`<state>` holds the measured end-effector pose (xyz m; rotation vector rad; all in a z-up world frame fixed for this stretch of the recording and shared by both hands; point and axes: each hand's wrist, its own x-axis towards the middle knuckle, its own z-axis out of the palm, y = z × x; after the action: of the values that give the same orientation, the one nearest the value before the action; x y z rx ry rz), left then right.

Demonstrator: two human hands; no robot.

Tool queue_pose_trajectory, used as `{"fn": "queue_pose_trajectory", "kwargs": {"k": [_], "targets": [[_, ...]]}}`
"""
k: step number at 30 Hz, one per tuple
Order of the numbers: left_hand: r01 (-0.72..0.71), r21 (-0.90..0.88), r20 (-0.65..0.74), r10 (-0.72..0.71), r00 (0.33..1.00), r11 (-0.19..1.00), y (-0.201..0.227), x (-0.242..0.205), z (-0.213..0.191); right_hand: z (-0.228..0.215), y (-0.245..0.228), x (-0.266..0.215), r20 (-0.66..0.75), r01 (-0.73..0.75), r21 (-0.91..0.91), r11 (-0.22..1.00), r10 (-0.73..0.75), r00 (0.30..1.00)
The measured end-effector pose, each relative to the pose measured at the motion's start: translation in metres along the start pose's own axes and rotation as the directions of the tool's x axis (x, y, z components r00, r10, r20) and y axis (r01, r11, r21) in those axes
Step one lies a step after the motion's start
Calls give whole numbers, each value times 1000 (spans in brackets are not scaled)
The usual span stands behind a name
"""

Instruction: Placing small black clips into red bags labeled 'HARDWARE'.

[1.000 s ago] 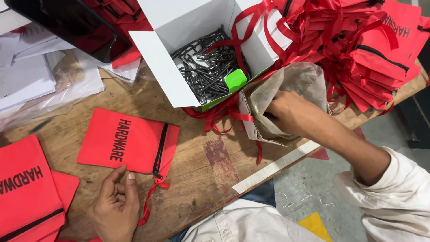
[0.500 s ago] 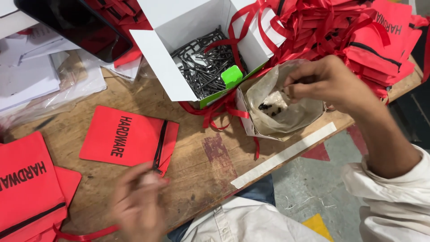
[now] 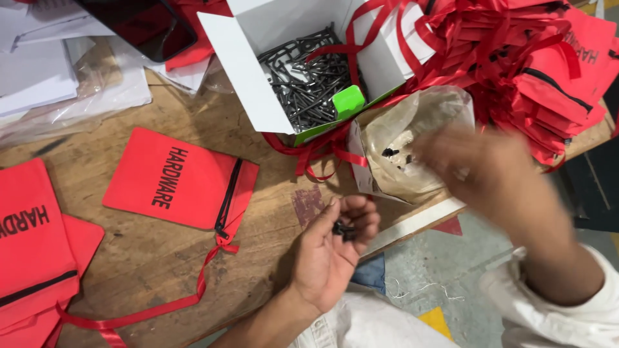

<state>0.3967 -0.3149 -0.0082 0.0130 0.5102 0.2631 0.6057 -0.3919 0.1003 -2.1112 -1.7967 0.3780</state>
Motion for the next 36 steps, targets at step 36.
{"fn": "queue_pose_trajectory", "kwargs": {"k": [36], "targets": [[-23, -271, 421, 140, 896, 962, 22, -5, -47, 24, 39, -11, -9, -225, 660, 717, 307, 952]]}}
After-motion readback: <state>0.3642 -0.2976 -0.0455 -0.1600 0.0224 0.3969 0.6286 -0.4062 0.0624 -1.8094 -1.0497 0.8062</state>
